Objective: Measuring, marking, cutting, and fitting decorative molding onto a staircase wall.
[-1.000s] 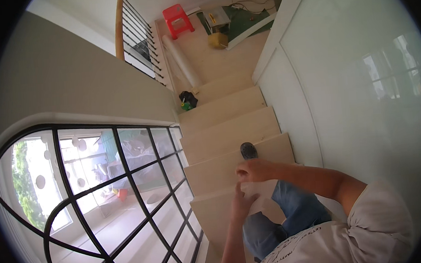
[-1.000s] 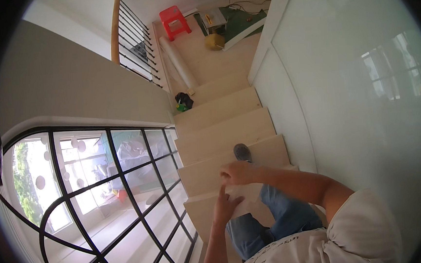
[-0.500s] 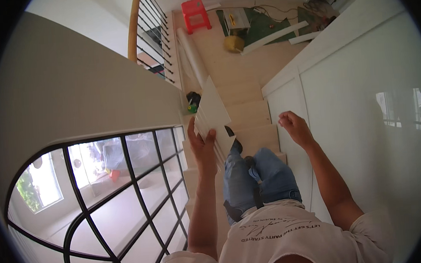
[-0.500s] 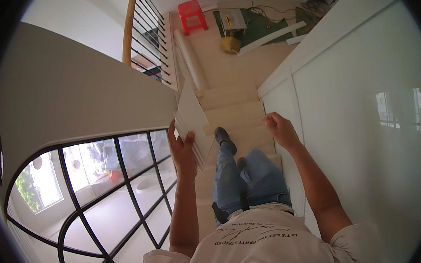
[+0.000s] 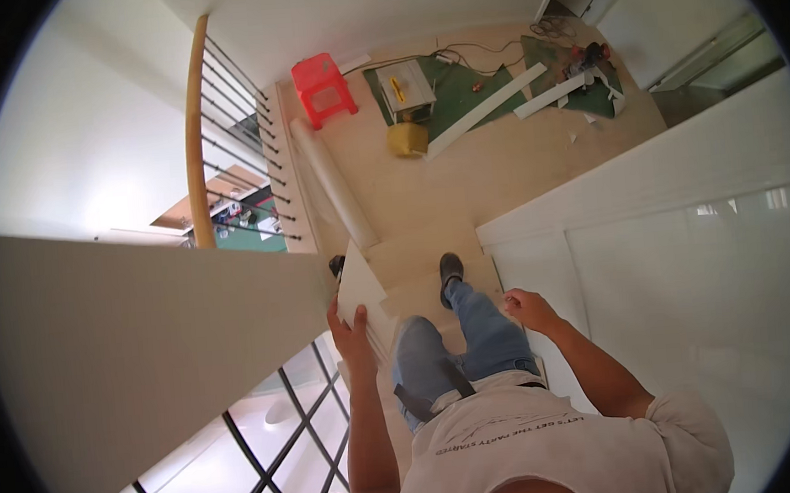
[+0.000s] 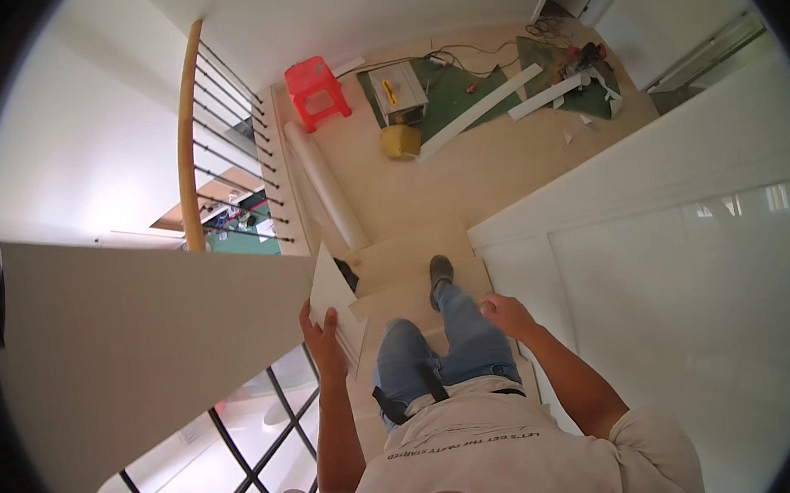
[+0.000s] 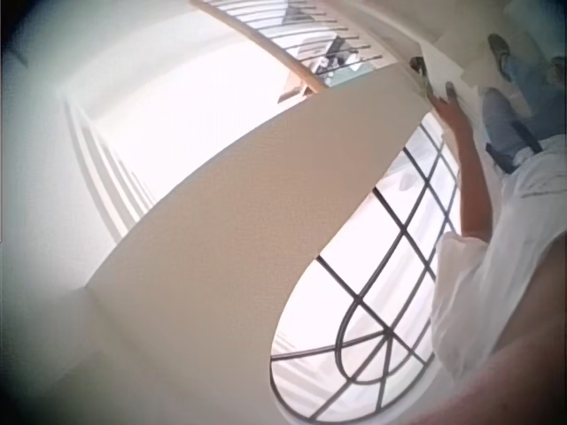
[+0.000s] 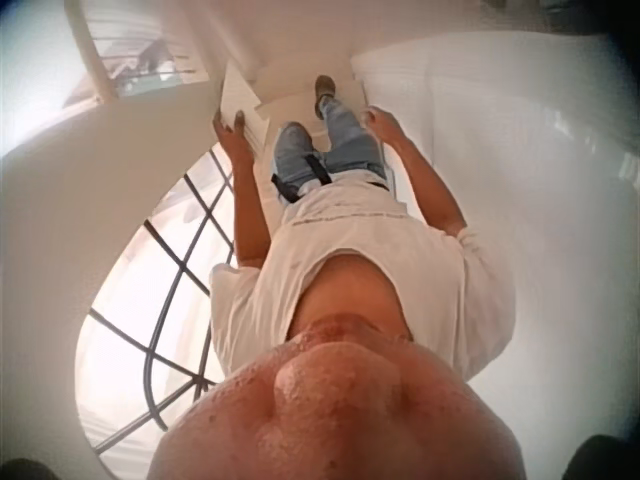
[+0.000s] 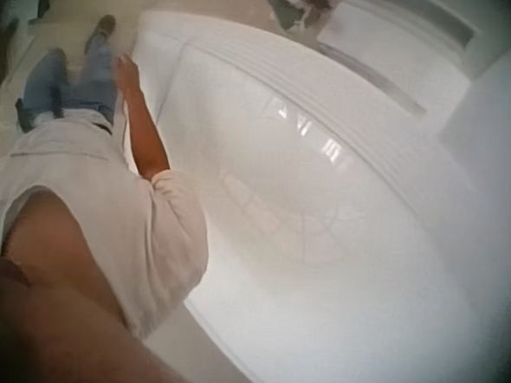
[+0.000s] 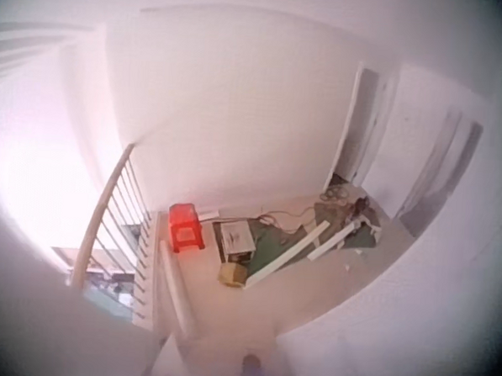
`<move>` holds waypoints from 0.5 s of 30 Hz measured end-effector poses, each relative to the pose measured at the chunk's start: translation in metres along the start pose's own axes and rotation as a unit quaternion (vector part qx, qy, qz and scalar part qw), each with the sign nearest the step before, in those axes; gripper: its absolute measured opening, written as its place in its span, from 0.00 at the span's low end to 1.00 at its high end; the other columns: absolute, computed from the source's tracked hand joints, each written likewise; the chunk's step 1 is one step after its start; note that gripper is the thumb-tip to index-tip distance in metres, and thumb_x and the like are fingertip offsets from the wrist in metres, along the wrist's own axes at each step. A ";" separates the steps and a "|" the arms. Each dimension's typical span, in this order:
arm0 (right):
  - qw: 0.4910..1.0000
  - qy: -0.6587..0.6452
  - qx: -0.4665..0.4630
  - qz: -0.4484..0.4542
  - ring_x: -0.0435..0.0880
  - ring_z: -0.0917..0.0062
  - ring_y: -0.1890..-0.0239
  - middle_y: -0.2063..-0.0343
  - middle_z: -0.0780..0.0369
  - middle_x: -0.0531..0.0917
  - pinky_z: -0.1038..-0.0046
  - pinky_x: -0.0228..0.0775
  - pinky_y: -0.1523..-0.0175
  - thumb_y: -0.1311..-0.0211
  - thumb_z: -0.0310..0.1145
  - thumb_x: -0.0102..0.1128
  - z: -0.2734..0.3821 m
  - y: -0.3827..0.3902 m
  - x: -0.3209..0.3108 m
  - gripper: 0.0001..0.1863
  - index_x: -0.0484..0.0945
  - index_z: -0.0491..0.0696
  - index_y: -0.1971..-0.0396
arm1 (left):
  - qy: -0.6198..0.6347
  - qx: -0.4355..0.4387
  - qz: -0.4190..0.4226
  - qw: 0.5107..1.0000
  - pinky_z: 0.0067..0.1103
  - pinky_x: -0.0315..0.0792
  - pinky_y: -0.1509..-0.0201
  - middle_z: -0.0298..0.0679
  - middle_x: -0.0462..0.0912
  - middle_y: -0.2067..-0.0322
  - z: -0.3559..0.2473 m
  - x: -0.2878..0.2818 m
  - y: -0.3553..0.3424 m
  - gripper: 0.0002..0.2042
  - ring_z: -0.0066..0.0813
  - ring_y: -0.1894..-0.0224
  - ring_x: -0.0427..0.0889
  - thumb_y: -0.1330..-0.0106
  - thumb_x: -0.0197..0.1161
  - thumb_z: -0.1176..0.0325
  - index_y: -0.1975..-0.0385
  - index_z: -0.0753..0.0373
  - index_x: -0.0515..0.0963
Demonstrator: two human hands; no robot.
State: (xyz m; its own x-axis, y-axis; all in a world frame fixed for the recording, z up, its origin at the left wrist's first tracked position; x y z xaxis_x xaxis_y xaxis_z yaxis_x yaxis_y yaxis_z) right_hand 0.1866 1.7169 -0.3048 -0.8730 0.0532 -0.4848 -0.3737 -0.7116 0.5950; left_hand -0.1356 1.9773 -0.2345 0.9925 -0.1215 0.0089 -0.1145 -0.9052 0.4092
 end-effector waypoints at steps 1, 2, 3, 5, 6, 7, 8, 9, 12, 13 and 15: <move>1.000 0.007 -0.008 0.003 0.86 0.57 0.57 0.62 0.49 0.87 0.62 0.76 0.50 0.34 0.40 0.59 -0.006 -0.031 0.002 0.17 0.82 0.43 0.53 | 0.002 -0.001 0.006 1.000 0.26 0.73 0.40 0.49 0.78 0.44 0.004 0.013 -0.020 0.27 0.35 0.44 0.79 0.30 0.63 0.72 0.32 0.63 0.62; 1.000 0.016 -0.020 0.000 0.86 0.56 0.58 0.62 0.48 0.87 0.62 0.76 0.51 0.34 0.40 0.58 -0.015 -0.067 -0.004 0.17 0.82 0.43 0.55 | 0.008 0.007 0.015 1.000 0.26 0.73 0.40 0.49 0.78 0.44 0.013 0.028 -0.043 0.27 0.35 0.44 0.79 0.30 0.63 0.72 0.32 0.63 0.62; 1.000 0.017 -0.023 -0.013 0.86 0.56 0.58 0.62 0.48 0.87 0.62 0.76 0.51 0.34 0.40 0.58 -0.026 -0.100 -0.012 0.17 0.82 0.43 0.55 | 0.002 0.024 0.015 1.000 0.26 0.73 0.41 0.49 0.78 0.44 0.023 0.041 -0.065 0.28 0.35 0.45 0.79 0.30 0.63 0.72 0.32 0.63 0.62; 0.996 0.083 -0.022 -0.029 0.85 0.55 0.59 0.62 0.48 0.86 0.62 0.76 0.52 0.35 0.41 0.55 -0.051 -0.161 -0.011 0.18 0.83 0.43 0.56 | 0.014 0.053 0.008 0.998 0.25 0.73 0.40 0.48 0.77 0.44 0.047 0.074 -0.117 0.28 0.35 0.45 0.79 0.31 0.64 0.72 0.32 0.66 0.62; 0.997 0.076 -0.006 -0.029 0.85 0.55 0.59 0.62 0.48 0.86 0.62 0.76 0.52 0.35 0.41 0.55 -0.065 -0.180 -0.008 0.18 0.83 0.43 0.56 | 0.005 0.042 0.019 0.999 0.25 0.73 0.40 0.48 0.77 0.44 0.058 0.087 -0.136 0.28 0.35 0.45 0.79 0.31 0.64 0.72 0.32 0.66 0.62; 0.997 0.048 0.011 -0.060 0.86 0.55 0.60 0.64 0.48 0.87 0.62 0.76 0.51 0.34 0.41 0.54 -0.071 -0.199 -0.013 0.18 0.83 0.43 0.57 | -0.028 0.053 0.019 0.998 0.25 0.72 0.39 0.48 0.77 0.43 0.055 0.091 -0.150 0.29 0.35 0.44 0.79 0.31 0.64 0.72 0.32 0.67 0.62; 0.994 0.028 0.014 -0.105 0.86 0.56 0.60 0.65 0.49 0.87 0.63 0.76 0.51 0.33 0.42 0.53 -0.072 -0.234 -0.034 0.18 0.83 0.43 0.59 | -0.049 0.081 0.022 0.995 0.25 0.71 0.38 0.48 0.77 0.42 0.042 0.111 -0.174 0.29 0.35 0.43 0.78 0.31 0.64 0.72 0.32 0.68 0.63; 0.992 -0.067 0.080 -0.075 0.87 0.64 0.65 0.70 0.53 0.87 0.66 0.78 0.56 0.33 0.39 0.55 -0.105 -0.260 -0.030 0.15 0.82 0.42 0.63 | -0.037 0.092 0.024 0.995 0.25 0.70 0.37 0.46 0.77 0.41 0.037 0.136 -0.194 0.28 0.35 0.42 0.77 0.31 0.64 0.72 0.31 0.67 0.64; 0.954 -0.258 0.140 -0.063 0.85 0.77 0.72 0.72 0.59 0.85 0.74 0.79 0.67 0.32 0.32 0.57 -0.109 -0.311 -0.039 0.09 0.80 0.42 0.60 | -0.035 0.065 0.039 0.997 0.25 0.70 0.37 0.46 0.77 0.41 0.020 0.182 -0.252 0.28 0.33 0.43 0.77 0.31 0.64 0.71 0.31 0.65 0.64; 0.953 -0.264 0.130 -0.078 0.85 0.77 0.72 0.71 0.59 0.85 0.74 0.80 0.66 0.32 0.33 0.58 -0.120 -0.333 -0.056 0.09 0.80 0.42 0.60 | -0.034 0.063 0.040 0.997 0.25 0.70 0.37 0.46 0.77 0.41 0.018 0.195 -0.266 0.28 0.33 0.43 0.77 0.31 0.64 0.71 0.31 0.65 0.64; 0.947 -0.272 0.133 -0.104 0.85 0.76 0.72 0.70 0.59 0.85 0.74 0.80 0.66 0.30 0.33 0.57 -0.130 -0.374 -0.065 0.10 0.79 0.41 0.61 | -0.035 0.063 0.039 0.997 0.25 0.70 0.38 0.46 0.77 0.42 0.021 0.201 -0.312 0.28 0.32 0.43 0.77 0.31 0.64 0.72 0.31 0.63 0.65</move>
Point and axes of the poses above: each hand's wrist, its own y-axis away from the middle knuckle, its own x-axis out of the palm, z = x × y, the point moved 10 cm from there along -y, towards the middle knuckle
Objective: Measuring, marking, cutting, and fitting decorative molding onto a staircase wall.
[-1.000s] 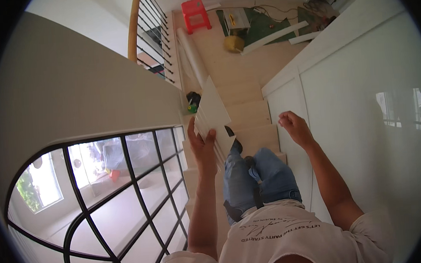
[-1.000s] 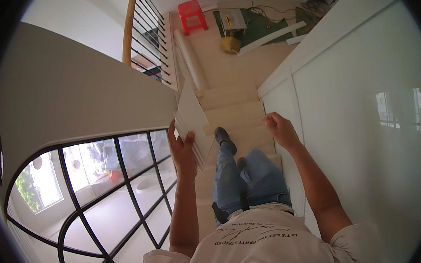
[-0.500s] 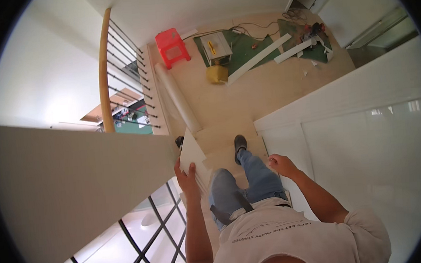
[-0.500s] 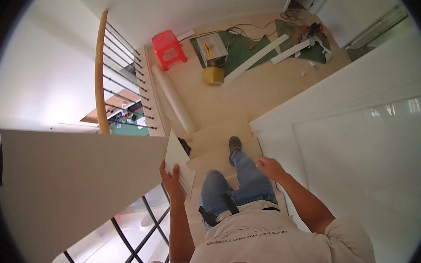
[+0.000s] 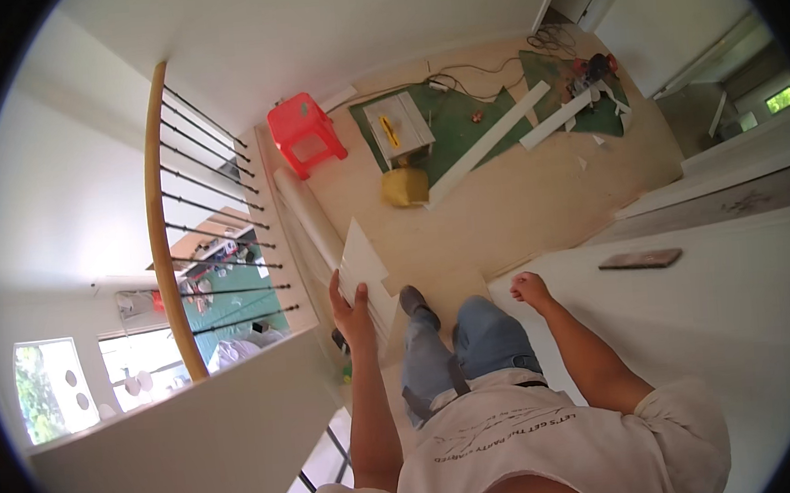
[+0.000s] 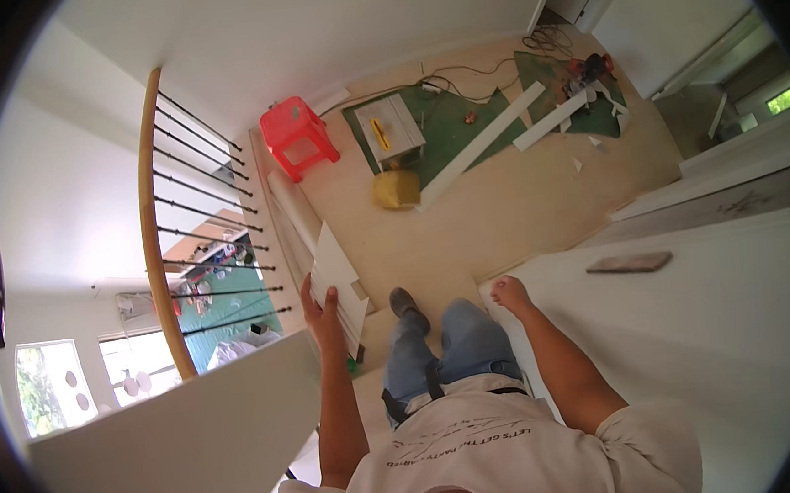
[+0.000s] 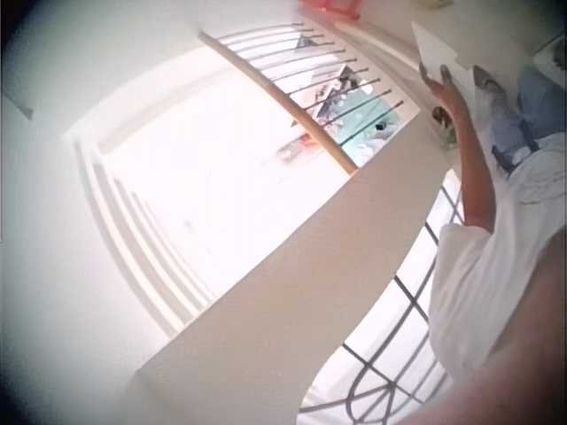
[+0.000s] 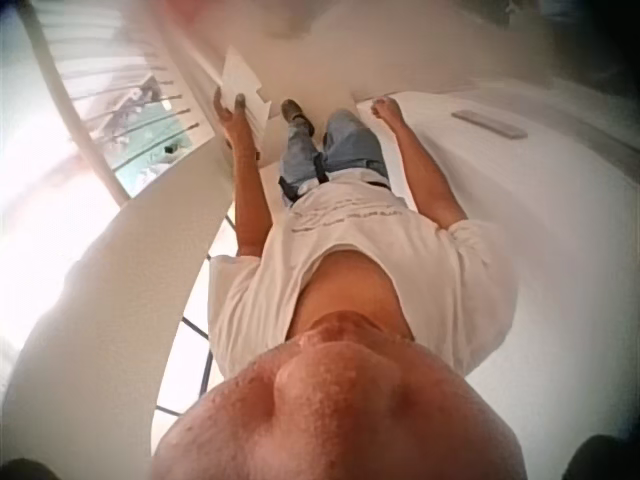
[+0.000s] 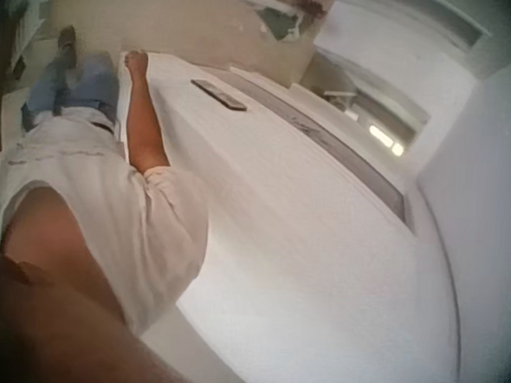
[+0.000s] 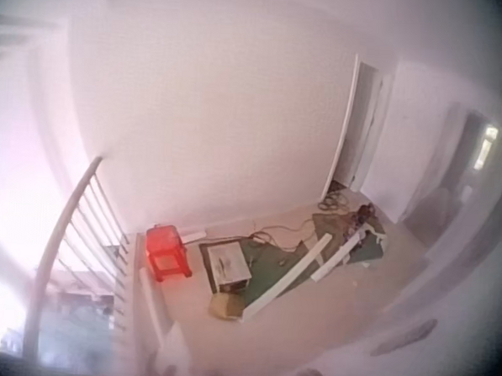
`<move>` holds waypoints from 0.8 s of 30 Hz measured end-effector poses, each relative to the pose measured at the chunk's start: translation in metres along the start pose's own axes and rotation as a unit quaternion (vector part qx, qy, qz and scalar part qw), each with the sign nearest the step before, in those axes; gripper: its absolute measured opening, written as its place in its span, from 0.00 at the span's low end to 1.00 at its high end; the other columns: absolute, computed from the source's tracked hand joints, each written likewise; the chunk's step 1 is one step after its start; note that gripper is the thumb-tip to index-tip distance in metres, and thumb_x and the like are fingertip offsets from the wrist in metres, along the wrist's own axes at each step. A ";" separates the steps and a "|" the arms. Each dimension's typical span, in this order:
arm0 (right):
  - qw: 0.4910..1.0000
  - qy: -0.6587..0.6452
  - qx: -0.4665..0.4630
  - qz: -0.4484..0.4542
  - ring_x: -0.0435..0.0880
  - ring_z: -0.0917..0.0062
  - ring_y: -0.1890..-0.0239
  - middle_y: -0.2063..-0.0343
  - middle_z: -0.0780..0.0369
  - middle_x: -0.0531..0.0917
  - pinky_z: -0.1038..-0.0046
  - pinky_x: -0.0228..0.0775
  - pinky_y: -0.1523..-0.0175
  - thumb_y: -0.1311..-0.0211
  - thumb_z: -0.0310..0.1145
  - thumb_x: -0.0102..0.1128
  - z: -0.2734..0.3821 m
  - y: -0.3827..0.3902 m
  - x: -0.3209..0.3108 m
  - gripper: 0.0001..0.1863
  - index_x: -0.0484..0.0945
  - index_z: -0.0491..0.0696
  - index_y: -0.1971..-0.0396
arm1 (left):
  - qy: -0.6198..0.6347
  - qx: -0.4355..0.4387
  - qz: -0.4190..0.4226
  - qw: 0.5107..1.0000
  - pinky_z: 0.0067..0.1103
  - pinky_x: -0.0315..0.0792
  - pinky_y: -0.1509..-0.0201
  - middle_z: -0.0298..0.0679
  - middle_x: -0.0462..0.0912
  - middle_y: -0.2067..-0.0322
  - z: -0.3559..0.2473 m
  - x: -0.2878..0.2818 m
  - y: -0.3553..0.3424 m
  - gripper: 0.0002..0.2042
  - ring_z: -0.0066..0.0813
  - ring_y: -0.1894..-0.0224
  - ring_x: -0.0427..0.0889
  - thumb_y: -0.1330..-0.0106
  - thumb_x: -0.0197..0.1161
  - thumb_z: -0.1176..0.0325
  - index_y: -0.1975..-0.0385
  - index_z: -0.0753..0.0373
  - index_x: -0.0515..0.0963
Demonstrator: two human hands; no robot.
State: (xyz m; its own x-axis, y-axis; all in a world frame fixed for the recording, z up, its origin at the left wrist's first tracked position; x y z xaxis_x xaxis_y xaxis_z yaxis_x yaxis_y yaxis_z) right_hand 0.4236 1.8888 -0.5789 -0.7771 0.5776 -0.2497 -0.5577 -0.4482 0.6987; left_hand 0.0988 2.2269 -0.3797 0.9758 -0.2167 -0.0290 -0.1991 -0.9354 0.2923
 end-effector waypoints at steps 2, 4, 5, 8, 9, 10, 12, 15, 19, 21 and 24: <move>0.998 -0.044 0.019 -0.042 0.85 0.76 0.72 0.71 0.59 0.85 0.74 0.80 0.66 0.31 0.31 0.56 -0.001 -0.063 0.000 0.08 0.79 0.41 0.61 | -0.032 0.056 -0.011 0.998 0.25 0.71 0.40 0.46 0.78 0.43 0.016 0.009 -0.068 0.27 0.31 0.43 0.78 0.30 0.63 0.72 0.32 0.63 0.65; 0.997 -0.035 0.015 -0.060 0.85 0.76 0.72 0.71 0.59 0.85 0.74 0.80 0.66 0.31 0.30 0.55 0.000 -0.123 0.007 0.08 0.78 0.41 0.60 | -0.061 0.095 -0.006 0.994 0.25 0.71 0.39 0.47 0.78 0.43 0.053 0.015 -0.139 0.27 0.31 0.43 0.78 0.30 0.63 0.73 0.32 0.63 0.65; 0.997 -0.007 0.030 -0.074 0.84 0.76 0.72 0.71 0.59 0.84 0.74 0.80 0.66 0.31 0.28 0.54 -0.012 -0.137 -0.005 0.07 0.78 0.41 0.60 | -0.089 0.109 -0.009 0.990 0.25 0.72 0.39 0.47 0.78 0.43 0.064 0.019 -0.151 0.27 0.31 0.43 0.78 0.30 0.63 0.73 0.32 0.64 0.65; 0.997 0.061 0.026 -0.048 0.85 0.76 0.70 0.69 0.58 0.84 0.74 0.79 0.65 0.32 0.26 0.53 -0.001 -0.199 -0.007 0.10 0.77 0.39 0.56 | -0.009 0.004 -0.006 1.000 0.25 0.72 0.39 0.46 0.79 0.44 0.108 0.029 -0.206 0.28 0.31 0.43 0.78 0.31 0.64 0.74 0.32 0.65 0.64; 0.996 0.075 0.008 -0.054 0.85 0.76 0.69 0.68 0.58 0.84 0.74 0.79 0.64 0.32 0.26 0.53 0.015 -0.217 -0.012 0.11 0.77 0.38 0.55 | 0.013 -0.031 -0.004 0.999 0.25 0.72 0.40 0.46 0.79 0.44 0.121 0.039 -0.223 0.28 0.32 0.44 0.79 0.31 0.64 0.74 0.32 0.65 0.64; 0.994 0.088 0.014 -0.062 0.85 0.75 0.68 0.67 0.58 0.84 0.74 0.79 0.63 0.33 0.25 0.53 0.021 -0.235 -0.020 0.11 0.77 0.38 0.54 | -0.004 0.017 -0.006 1.000 0.24 0.73 0.41 0.45 0.81 0.47 0.121 0.051 -0.240 0.27 0.31 0.46 0.79 0.31 0.64 0.73 0.33 0.64 0.64; 0.994 0.106 0.005 -0.039 0.85 0.76 0.68 0.67 0.58 0.84 0.74 0.79 0.62 0.32 0.25 0.53 0.043 -0.285 -0.027 0.11 0.77 0.39 0.53 | -0.007 0.007 -0.008 1.000 0.24 0.73 0.42 0.46 0.80 0.47 0.138 0.077 -0.283 0.27 0.31 0.46 0.80 0.31 0.64 0.73 0.33 0.64 0.65; 0.991 0.135 -0.003 0.004 0.84 0.76 0.69 0.68 0.59 0.84 0.74 0.79 0.62 0.32 0.26 0.53 0.070 -0.364 -0.031 0.10 0.78 0.40 0.55 | -0.016 -0.017 -0.010 1.000 0.25 0.73 0.42 0.45 0.81 0.47 0.169 0.125 -0.347 0.27 0.31 0.46 0.80 0.32 0.64 0.73 0.33 0.63 0.65; 0.938 0.341 -0.064 -0.002 0.84 0.75 0.70 0.72 0.59 0.84 0.71 0.76 0.62 0.32 0.29 0.54 0.097 -0.556 -0.045 0.09 0.81 0.41 0.62 | -0.056 0.016 0.002 0.998 0.27 0.73 0.42 0.46 0.81 0.47 0.262 0.219 -0.483 0.26 0.34 0.46 0.80 0.33 0.65 0.72 0.35 0.60 0.68; 0.898 0.402 -0.176 -0.037 0.83 0.75 0.70 0.73 0.60 0.84 0.70 0.74 0.62 0.33 0.31 0.54 0.134 -0.650 -0.013 0.10 0.82 0.42 0.67 | -0.114 0.021 0.003 0.993 0.25 0.73 0.42 0.44 0.80 0.47 0.316 0.237 -0.552 0.26 0.31 0.46 0.79 0.32 0.65 0.72 0.35 0.61 0.67; 0.923 0.296 -0.246 0.005 0.85 0.71 0.69 0.71 0.60 0.86 0.68 0.77 0.59 0.32 0.32 0.55 0.178 -0.781 0.035 0.10 0.80 0.40 0.61 | -0.151 0.023 0.037 0.988 0.24 0.72 0.42 0.44 0.79 0.47 0.391 0.298 -0.663 0.26 0.28 0.46 0.78 0.32 0.65 0.70 0.35 0.62 0.68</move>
Point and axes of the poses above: each hand's wrist, its own y-axis away from the middle knuckle, its own x-axis out of the palm, z = x × y, the point moved 10 cm from there along -y, towards the middle knuckle
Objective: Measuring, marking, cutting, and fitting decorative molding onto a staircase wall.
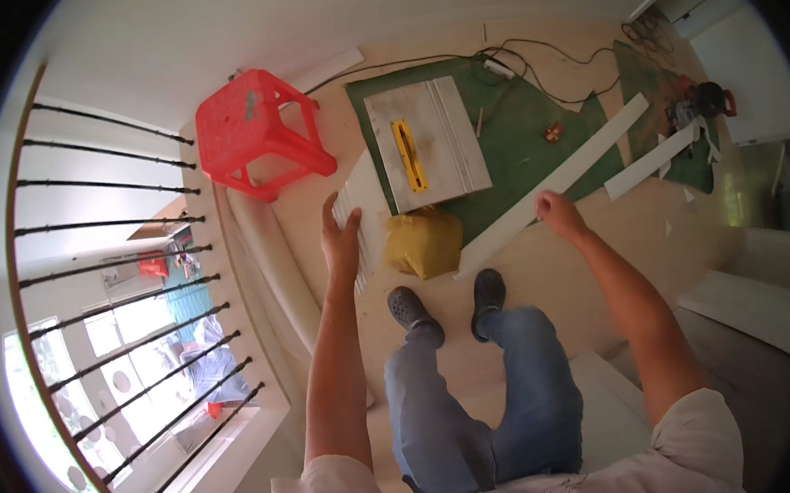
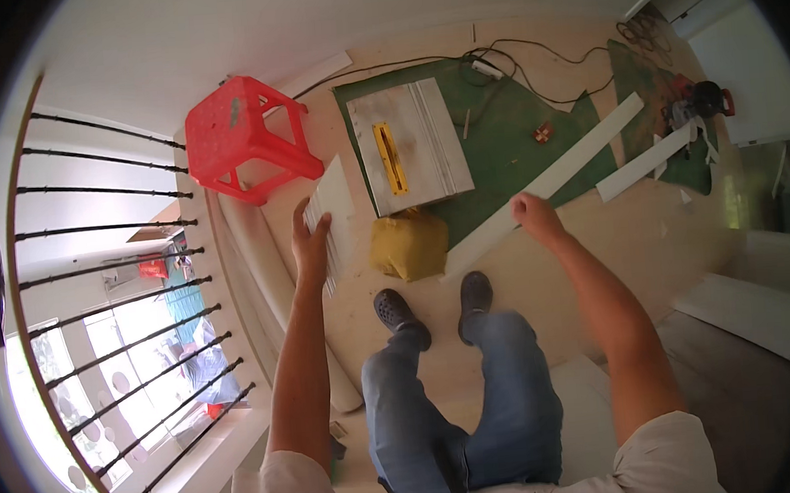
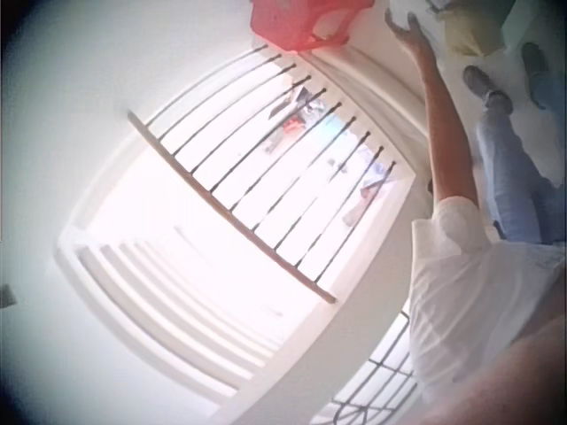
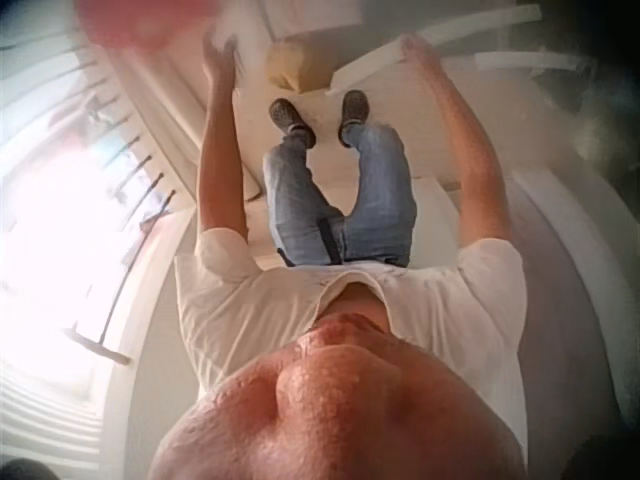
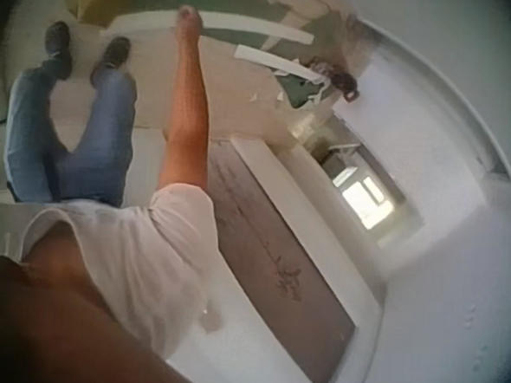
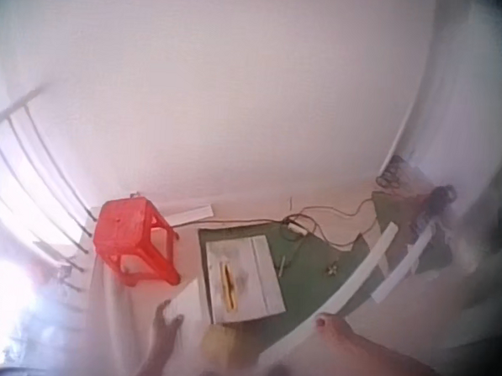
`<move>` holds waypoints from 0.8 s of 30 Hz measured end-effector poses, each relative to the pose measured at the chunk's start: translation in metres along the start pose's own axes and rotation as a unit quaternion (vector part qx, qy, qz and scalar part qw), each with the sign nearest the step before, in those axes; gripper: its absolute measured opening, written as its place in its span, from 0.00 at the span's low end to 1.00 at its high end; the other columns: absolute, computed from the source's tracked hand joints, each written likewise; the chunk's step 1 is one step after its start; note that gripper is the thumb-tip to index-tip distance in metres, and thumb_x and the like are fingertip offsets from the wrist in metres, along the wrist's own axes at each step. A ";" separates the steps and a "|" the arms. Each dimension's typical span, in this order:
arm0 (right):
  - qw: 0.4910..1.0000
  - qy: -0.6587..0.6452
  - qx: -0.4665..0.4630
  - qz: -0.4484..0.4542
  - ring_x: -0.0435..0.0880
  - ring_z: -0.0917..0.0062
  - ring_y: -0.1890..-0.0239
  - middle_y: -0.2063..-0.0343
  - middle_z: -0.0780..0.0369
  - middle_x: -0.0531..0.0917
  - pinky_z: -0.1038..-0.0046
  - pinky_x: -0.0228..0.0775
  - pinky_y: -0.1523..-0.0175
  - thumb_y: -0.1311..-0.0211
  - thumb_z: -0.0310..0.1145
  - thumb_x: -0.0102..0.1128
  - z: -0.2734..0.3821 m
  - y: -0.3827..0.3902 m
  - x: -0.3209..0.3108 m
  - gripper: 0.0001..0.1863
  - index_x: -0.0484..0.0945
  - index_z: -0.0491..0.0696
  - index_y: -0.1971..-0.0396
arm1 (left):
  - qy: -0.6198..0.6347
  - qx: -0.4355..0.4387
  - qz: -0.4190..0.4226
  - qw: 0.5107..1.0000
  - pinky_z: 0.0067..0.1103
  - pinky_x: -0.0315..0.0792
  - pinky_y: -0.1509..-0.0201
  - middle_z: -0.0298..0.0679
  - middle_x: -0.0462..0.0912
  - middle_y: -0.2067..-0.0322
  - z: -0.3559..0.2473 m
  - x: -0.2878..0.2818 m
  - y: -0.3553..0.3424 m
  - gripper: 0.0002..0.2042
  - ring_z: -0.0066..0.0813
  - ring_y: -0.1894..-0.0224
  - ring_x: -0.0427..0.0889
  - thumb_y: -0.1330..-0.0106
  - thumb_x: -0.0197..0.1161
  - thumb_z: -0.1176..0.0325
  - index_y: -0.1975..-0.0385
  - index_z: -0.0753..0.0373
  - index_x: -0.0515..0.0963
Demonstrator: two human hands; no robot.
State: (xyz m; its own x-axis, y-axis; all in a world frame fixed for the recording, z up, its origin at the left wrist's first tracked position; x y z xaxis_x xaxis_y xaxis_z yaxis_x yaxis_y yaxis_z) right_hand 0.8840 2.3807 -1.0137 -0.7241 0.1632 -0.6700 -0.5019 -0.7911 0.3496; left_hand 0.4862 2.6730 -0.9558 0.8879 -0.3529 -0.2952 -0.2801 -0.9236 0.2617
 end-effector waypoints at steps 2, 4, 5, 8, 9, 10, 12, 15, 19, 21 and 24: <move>0.996 -0.078 -0.042 -0.028 0.85 0.74 0.69 0.71 0.61 0.86 0.71 0.76 0.60 0.30 0.32 0.55 0.005 -0.093 0.025 0.11 0.80 0.41 0.57 | -0.025 0.038 -0.012 0.999 0.25 0.73 0.43 0.45 0.80 0.47 0.044 0.040 -0.077 0.28 0.30 0.46 0.79 0.34 0.69 0.64 0.35 0.62 0.69; 0.988 -0.117 -0.081 -0.057 0.85 0.74 0.69 0.71 0.60 0.86 0.72 0.76 0.60 0.30 0.33 0.56 -0.001 -0.184 0.045 0.12 0.80 0.41 0.55 | -0.025 0.048 -0.021 0.998 0.25 0.74 0.44 0.46 0.80 0.48 0.082 0.083 -0.143 0.29 0.31 0.48 0.80 0.36 0.70 0.62 0.36 0.61 0.69; 0.983 -0.133 -0.100 -0.073 0.85 0.74 0.69 0.71 0.60 0.86 0.71 0.76 0.60 0.29 0.33 0.56 -0.002 -0.223 0.055 0.12 0.80 0.41 0.55 | -0.025 0.055 -0.025 0.998 0.26 0.75 0.45 0.46 0.81 0.48 0.099 0.102 -0.167 0.31 0.32 0.49 0.81 0.37 0.72 0.59 0.36 0.61 0.70; 0.951 -0.038 -0.237 -0.194 0.85 0.64 0.66 0.68 0.55 0.86 0.67 0.76 0.58 0.30 0.35 0.57 0.029 -0.318 0.062 0.13 0.81 0.43 0.54 | -0.056 0.054 -0.019 0.997 0.28 0.77 0.48 0.47 0.81 0.49 0.132 0.148 -0.229 0.34 0.35 0.52 0.83 0.41 0.75 0.56 0.36 0.61 0.70; 0.934 -0.019 -0.275 -0.227 0.85 0.61 0.65 0.67 0.54 0.85 0.66 0.76 0.58 0.30 0.36 0.57 0.050 -0.339 0.069 0.13 0.81 0.43 0.54 | -0.058 0.058 -0.022 0.996 0.28 0.77 0.48 0.47 0.81 0.49 0.140 0.152 -0.243 0.34 0.35 0.52 0.83 0.41 0.75 0.56 0.36 0.61 0.70; 0.925 -0.008 -0.293 -0.242 0.85 0.58 0.64 0.66 0.53 0.85 0.65 0.76 0.57 0.30 0.36 0.58 0.067 -0.360 0.076 0.13 0.81 0.44 0.55 | -0.056 0.073 -0.025 0.995 0.28 0.77 0.48 0.47 0.82 0.49 0.145 0.156 -0.253 0.35 0.35 0.53 0.83 0.41 0.76 0.55 0.37 0.62 0.70; 0.898 0.054 -0.336 -0.278 0.85 0.56 0.61 0.65 0.52 0.86 0.63 0.75 0.55 0.29 0.40 0.56 0.093 -0.408 0.083 0.15 0.81 0.45 0.55 | -0.049 0.098 -0.032 0.993 0.28 0.77 0.49 0.47 0.82 0.50 0.146 0.165 -0.273 0.35 0.36 0.54 0.84 0.42 0.76 0.55 0.37 0.63 0.70; 0.930 0.132 -0.294 -0.177 0.86 0.61 0.58 0.61 0.55 0.87 0.63 0.75 0.52 0.26 0.47 0.51 0.107 -0.494 0.099 0.21 0.82 0.46 0.52 | -0.017 0.098 -0.010 0.995 0.28 0.77 0.49 0.49 0.81 0.51 0.148 0.179 -0.296 0.36 0.36 0.53 0.83 0.41 0.76 0.55 0.37 0.66 0.69; 0.957 0.266 -0.108 0.036 0.81 0.65 0.45 0.45 0.56 0.83 0.58 0.67 0.38 0.28 0.55 0.45 0.068 -0.558 0.137 0.28 0.82 0.51 0.45 | -0.040 0.130 0.000 0.991 0.29 0.76 0.47 0.52 0.79 0.48 0.135 0.200 -0.299 0.36 0.38 0.51 0.82 0.40 0.74 0.53 0.37 0.70 0.68; 0.966 0.228 -0.059 0.109 0.80 0.65 0.43 0.42 0.56 0.81 0.57 0.65 0.36 0.30 0.56 0.47 0.074 -0.557 0.150 0.29 0.81 0.51 0.43 | -0.047 0.137 -0.008 0.989 0.29 0.75 0.47 0.53 0.78 0.47 0.136 0.192 -0.300 0.37 0.38 0.50 0.82 0.40 0.74 0.53 0.37 0.70 0.68; 0.966 0.206 0.016 0.154 0.79 0.65 0.42 0.39 0.57 0.79 0.57 0.64 0.35 0.32 0.55 0.49 0.067 -0.548 0.164 0.29 0.81 0.52 0.42 | -0.038 0.116 -0.017 0.992 0.30 0.75 0.45 0.53 0.77 0.46 0.139 0.189 -0.300 0.37 0.39 0.50 0.82 0.39 0.73 0.52 0.37 0.70 0.68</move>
Point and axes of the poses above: each hand's wrist, its own y-axis away from the middle knuckle, its own x-axis out of the palm, z = x × y, the point moved 10 cm from there along -y, towards the middle knuckle
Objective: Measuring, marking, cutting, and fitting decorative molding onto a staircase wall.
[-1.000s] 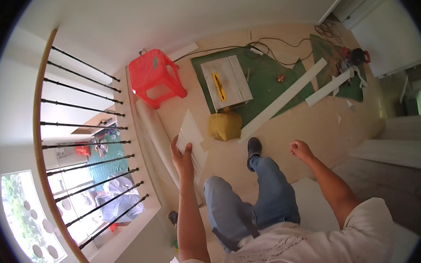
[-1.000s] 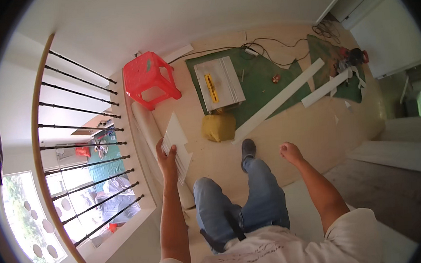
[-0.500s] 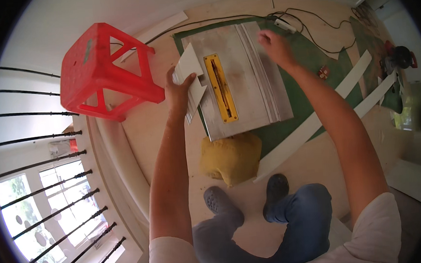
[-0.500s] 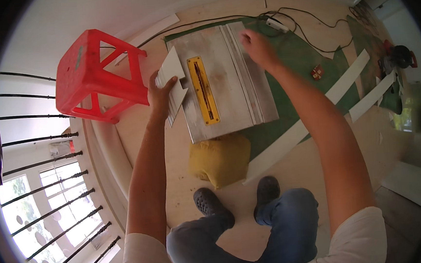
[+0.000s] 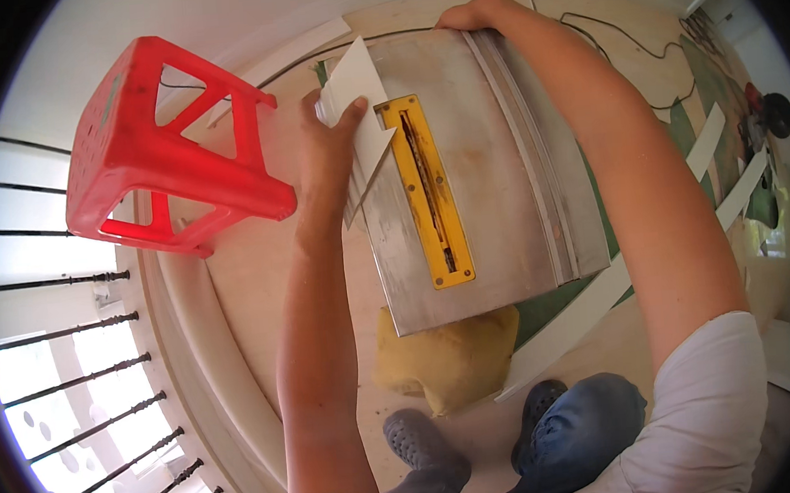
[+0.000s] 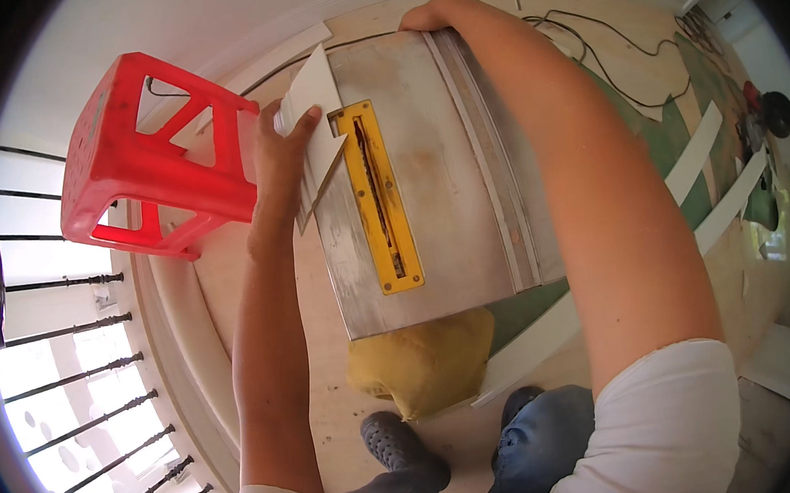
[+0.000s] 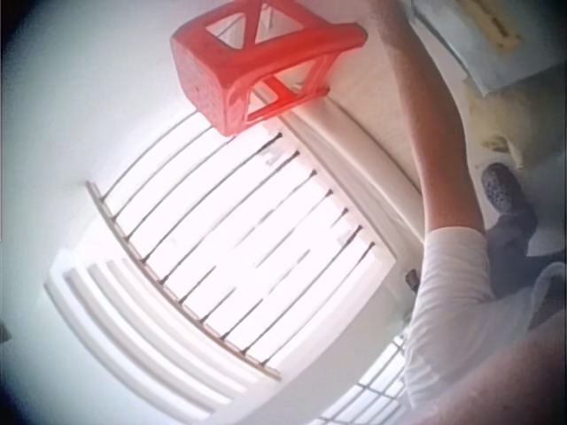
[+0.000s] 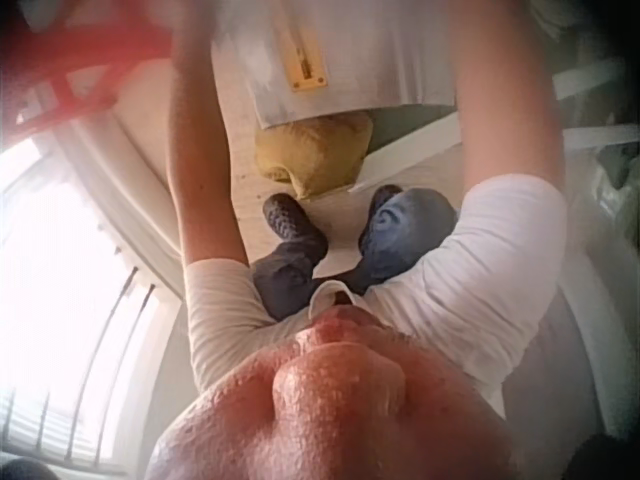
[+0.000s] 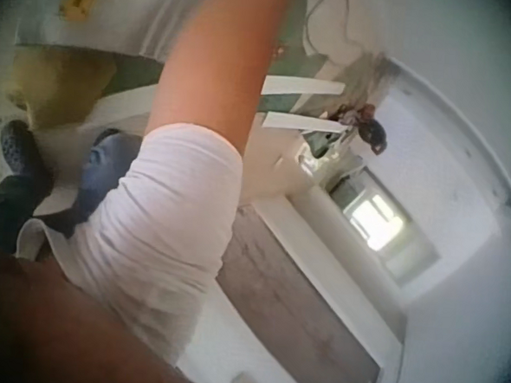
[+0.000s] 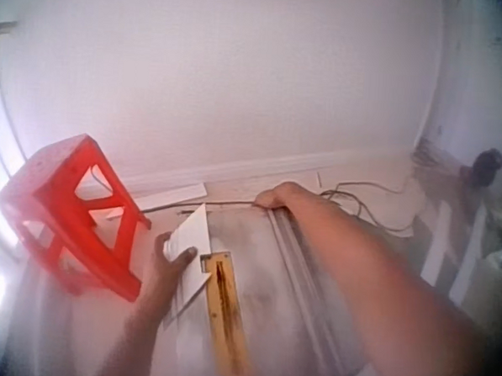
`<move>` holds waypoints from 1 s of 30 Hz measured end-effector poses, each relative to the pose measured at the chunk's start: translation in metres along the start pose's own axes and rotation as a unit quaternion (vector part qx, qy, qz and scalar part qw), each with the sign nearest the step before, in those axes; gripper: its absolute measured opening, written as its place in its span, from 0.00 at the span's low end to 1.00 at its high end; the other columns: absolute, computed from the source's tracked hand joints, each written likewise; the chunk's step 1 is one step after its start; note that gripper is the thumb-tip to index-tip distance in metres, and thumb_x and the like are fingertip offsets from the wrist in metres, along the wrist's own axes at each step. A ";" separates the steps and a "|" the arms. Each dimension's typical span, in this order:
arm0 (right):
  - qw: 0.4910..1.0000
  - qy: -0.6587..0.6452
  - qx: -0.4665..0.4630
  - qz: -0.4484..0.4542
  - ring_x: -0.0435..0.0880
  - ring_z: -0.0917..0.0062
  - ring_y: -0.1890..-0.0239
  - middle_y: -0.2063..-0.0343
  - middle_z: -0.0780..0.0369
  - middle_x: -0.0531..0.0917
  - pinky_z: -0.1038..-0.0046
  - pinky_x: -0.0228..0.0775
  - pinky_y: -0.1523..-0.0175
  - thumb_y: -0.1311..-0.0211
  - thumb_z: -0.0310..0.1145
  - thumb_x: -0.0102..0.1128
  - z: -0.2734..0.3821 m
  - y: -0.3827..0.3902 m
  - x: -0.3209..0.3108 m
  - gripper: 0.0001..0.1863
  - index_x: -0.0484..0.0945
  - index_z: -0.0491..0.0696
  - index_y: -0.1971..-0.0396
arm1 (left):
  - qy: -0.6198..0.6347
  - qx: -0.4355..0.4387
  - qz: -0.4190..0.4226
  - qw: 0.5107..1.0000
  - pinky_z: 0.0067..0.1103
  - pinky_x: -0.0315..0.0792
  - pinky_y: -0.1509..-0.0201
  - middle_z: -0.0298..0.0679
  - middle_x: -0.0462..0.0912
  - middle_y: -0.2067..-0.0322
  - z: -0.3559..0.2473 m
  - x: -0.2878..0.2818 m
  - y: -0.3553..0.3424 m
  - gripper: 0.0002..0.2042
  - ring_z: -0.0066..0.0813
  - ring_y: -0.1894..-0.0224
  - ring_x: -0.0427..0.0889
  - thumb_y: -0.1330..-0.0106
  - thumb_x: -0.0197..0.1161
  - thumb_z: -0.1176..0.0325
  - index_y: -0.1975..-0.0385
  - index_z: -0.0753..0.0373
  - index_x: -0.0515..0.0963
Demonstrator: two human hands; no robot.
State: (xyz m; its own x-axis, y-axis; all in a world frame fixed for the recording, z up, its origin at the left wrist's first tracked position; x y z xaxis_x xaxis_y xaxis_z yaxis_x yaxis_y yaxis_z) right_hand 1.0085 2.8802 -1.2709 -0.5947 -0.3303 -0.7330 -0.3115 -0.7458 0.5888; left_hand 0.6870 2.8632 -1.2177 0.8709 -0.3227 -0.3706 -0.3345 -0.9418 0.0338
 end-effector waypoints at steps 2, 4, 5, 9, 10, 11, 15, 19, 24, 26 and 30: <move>0.999 0.011 0.019 -0.023 0.79 0.65 0.42 0.40 0.57 0.80 0.58 0.64 0.36 0.33 0.54 0.50 0.000 0.006 -0.003 0.28 0.82 0.52 0.43 | -0.022 0.006 -0.011 1.000 0.30 0.75 0.46 0.53 0.78 0.46 0.002 -0.004 0.002 0.37 0.39 0.50 0.82 0.39 0.73 0.52 0.37 0.71 0.68; 1.000 -0.001 -0.004 -0.009 0.79 0.65 0.42 0.40 0.57 0.80 0.58 0.64 0.36 0.31 0.53 0.47 0.010 0.015 -0.001 0.26 0.82 0.52 0.45 | -0.035 0.012 -0.017 0.999 0.29 0.75 0.46 0.52 0.79 0.46 0.001 -0.009 0.003 0.37 0.39 0.50 0.82 0.39 0.73 0.52 0.37 0.71 0.68; 1.000 0.001 0.001 -0.016 0.79 0.65 0.42 0.40 0.57 0.80 0.58 0.64 0.36 0.31 0.53 0.47 -0.001 0.011 -0.007 0.26 0.82 0.52 0.45 | -0.039 0.019 -0.015 0.999 0.29 0.75 0.47 0.52 0.79 0.47 -0.001 -0.003 0.002 0.36 0.38 0.50 0.82 0.38 0.72 0.52 0.37 0.71 0.68; 0.938 -0.064 -0.207 -0.269 0.81 0.60 0.46 0.49 0.53 0.84 0.60 0.68 0.41 0.29 0.51 0.45 -0.014 0.029 -0.034 0.25 0.82 0.45 0.52 | -0.017 0.021 0.010 1.000 0.29 0.75 0.47 0.52 0.79 0.47 0.006 0.016 -0.003 0.36 0.37 0.50 0.82 0.37 0.72 0.52 0.36 0.70 0.68; 0.851 -0.148 -0.288 -0.414 0.82 0.57 0.49 0.53 0.52 0.85 0.60 0.70 0.43 0.28 0.50 0.45 -0.020 0.065 -0.052 0.25 0.82 0.43 0.54 | -0.016 0.021 0.013 1.000 0.29 0.75 0.47 0.52 0.80 0.48 0.004 0.015 -0.002 0.35 0.37 0.50 0.83 0.37 0.71 0.53 0.37 0.71 0.68; 0.851 -0.151 -0.289 -0.411 0.82 0.57 0.49 0.53 0.52 0.85 0.60 0.70 0.43 0.28 0.50 0.45 -0.019 0.076 -0.040 0.25 0.82 0.43 0.54 | -0.020 0.017 0.013 1.000 0.29 0.75 0.47 0.51 0.80 0.49 0.007 0.010 0.000 0.35 0.37 0.51 0.83 0.36 0.71 0.53 0.37 0.71 0.68; 0.799 -0.135 -0.282 -0.514 0.82 0.54 0.53 0.60 0.49 0.85 0.60 0.71 0.46 0.28 0.42 0.50 -0.033 0.165 -0.009 0.19 0.82 0.41 0.58 | -0.038 0.043 -0.008 0.998 0.29 0.75 0.48 0.51 0.81 0.50 0.006 -0.002 0.003 0.34 0.37 0.51 0.83 0.36 0.71 0.54 0.37 0.71 0.69; 0.816 -0.087 -0.248 -0.516 0.80 0.53 0.51 0.59 0.48 0.84 0.58 0.70 0.44 0.29 0.38 0.53 -0.051 0.199 0.020 0.16 0.81 0.40 0.56 | -0.005 0.011 0.007 1.000 0.29 0.76 0.49 0.51 0.81 0.50 0.005 0.007 0.007 0.34 0.36 0.51 0.83 0.36 0.71 0.55 0.38 0.72 0.69; 0.764 0.008 -0.247 -0.596 0.79 0.53 0.48 0.54 0.48 0.83 0.57 0.67 0.40 0.28 0.40 0.52 -0.047 0.213 0.034 0.19 0.79 0.39 0.52 | -0.022 0.044 -0.008 0.999 0.29 0.76 0.50 0.50 0.81 0.52 0.007 0.008 0.010 0.33 0.36 0.54 0.84 0.37 0.71 0.56 0.38 0.72 0.69; 0.764 0.021 -0.255 -0.592 0.79 0.53 0.47 0.53 0.48 0.83 0.56 0.67 0.39 0.27 0.41 0.52 -0.046 0.211 0.035 0.19 0.78 0.39 0.51 | -0.003 0.034 -0.002 0.999 0.29 0.77 0.51 0.50 0.82 0.53 0.007 0.011 0.011 0.33 0.36 0.55 0.84 0.37 0.71 0.56 0.38 0.72 0.69; 0.780 0.004 -0.232 -0.581 0.78 0.53 0.44 0.50 0.48 0.82 0.58 0.66 0.37 0.26 0.42 0.51 -0.051 0.205 0.037 0.20 0.78 0.39 0.48 | -0.029 0.029 -0.016 0.999 0.29 0.77 0.51 0.50 0.82 0.53 0.007 0.006 0.013 0.33 0.37 0.55 0.84 0.37 0.71 0.56 0.38 0.72 0.70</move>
State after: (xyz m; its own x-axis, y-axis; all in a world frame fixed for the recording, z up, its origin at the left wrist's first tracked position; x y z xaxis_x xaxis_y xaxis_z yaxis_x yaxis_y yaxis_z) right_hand 0.9602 2.6859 -1.1945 -0.1051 0.7216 -0.6842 -0.3336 -0.6738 -0.6593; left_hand 0.6856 2.8494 -1.2264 0.8600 -0.2852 -0.4232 -0.3290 -0.9438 -0.0324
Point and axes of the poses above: each hand's wrist, its own y-axis away from the middle knuckle, its own x-axis out of the palm, z = x × y, the point moved 10 cm from there along -y, towards the middle knuckle
